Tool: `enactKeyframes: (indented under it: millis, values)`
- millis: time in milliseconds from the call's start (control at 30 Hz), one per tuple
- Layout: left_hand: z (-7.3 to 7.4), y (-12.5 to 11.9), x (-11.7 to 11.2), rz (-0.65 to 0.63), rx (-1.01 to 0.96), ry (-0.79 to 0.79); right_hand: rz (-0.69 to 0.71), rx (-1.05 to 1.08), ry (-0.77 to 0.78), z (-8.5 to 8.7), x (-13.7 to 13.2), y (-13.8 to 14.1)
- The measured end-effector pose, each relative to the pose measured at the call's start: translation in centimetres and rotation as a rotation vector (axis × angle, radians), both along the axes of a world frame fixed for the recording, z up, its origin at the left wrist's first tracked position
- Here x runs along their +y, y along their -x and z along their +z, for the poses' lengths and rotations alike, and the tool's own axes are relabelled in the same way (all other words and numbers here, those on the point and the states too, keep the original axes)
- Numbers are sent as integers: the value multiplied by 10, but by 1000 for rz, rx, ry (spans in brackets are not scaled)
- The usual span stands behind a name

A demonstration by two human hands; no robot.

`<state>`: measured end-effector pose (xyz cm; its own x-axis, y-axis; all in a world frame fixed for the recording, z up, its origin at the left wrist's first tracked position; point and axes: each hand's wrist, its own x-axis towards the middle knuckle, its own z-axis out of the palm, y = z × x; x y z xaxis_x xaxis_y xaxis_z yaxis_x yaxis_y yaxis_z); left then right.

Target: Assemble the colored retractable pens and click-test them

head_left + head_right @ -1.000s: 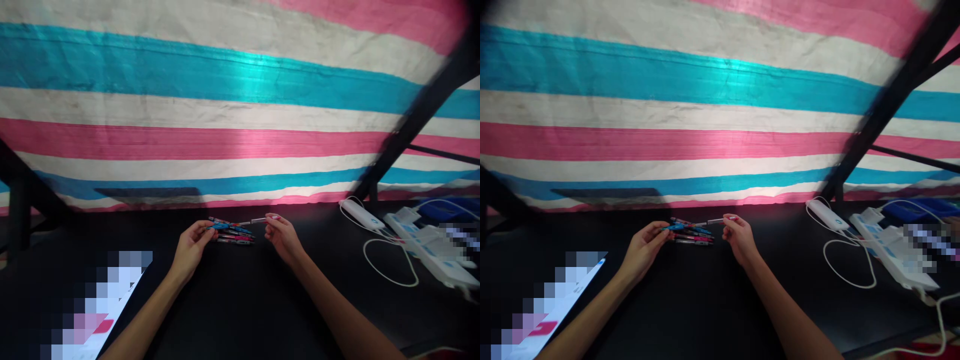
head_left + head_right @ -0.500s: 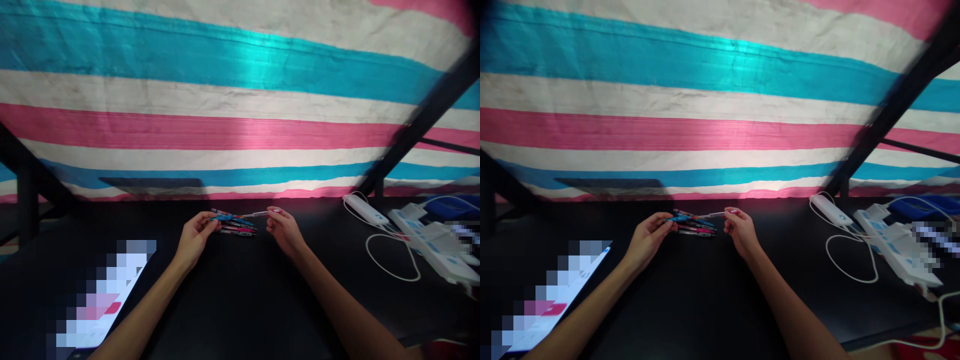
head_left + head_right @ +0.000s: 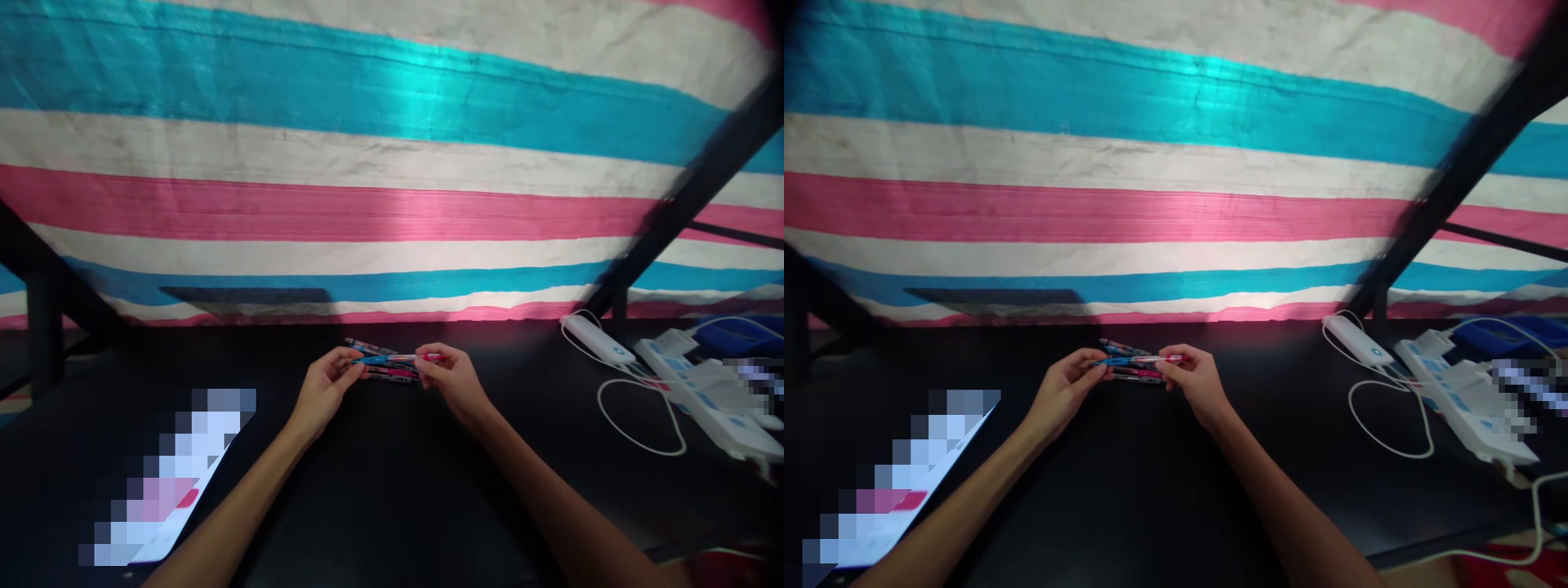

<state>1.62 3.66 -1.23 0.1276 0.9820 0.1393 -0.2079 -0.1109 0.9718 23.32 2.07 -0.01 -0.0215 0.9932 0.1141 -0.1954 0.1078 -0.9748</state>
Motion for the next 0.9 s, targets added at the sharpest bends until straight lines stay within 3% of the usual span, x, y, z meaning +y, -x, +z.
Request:
enactKeyframes:
  millis: [133,300,433,667,900]
  values:
    - [-1,4,2,21,88,-42,-42,-200,-54,1,1,-2]
    - [1,5,2,51,255,-122,-4,-323,1,-7,4,-4]
    - [0,3,1,19,261,-128,-36,-441,7,-14,6,-3]
    - [0,4,1,55,252,-131,27,-271,-79,-5,7,-6]
    - [-1,4,2,38,221,-106,12,-281,-90,-1,4,-5]
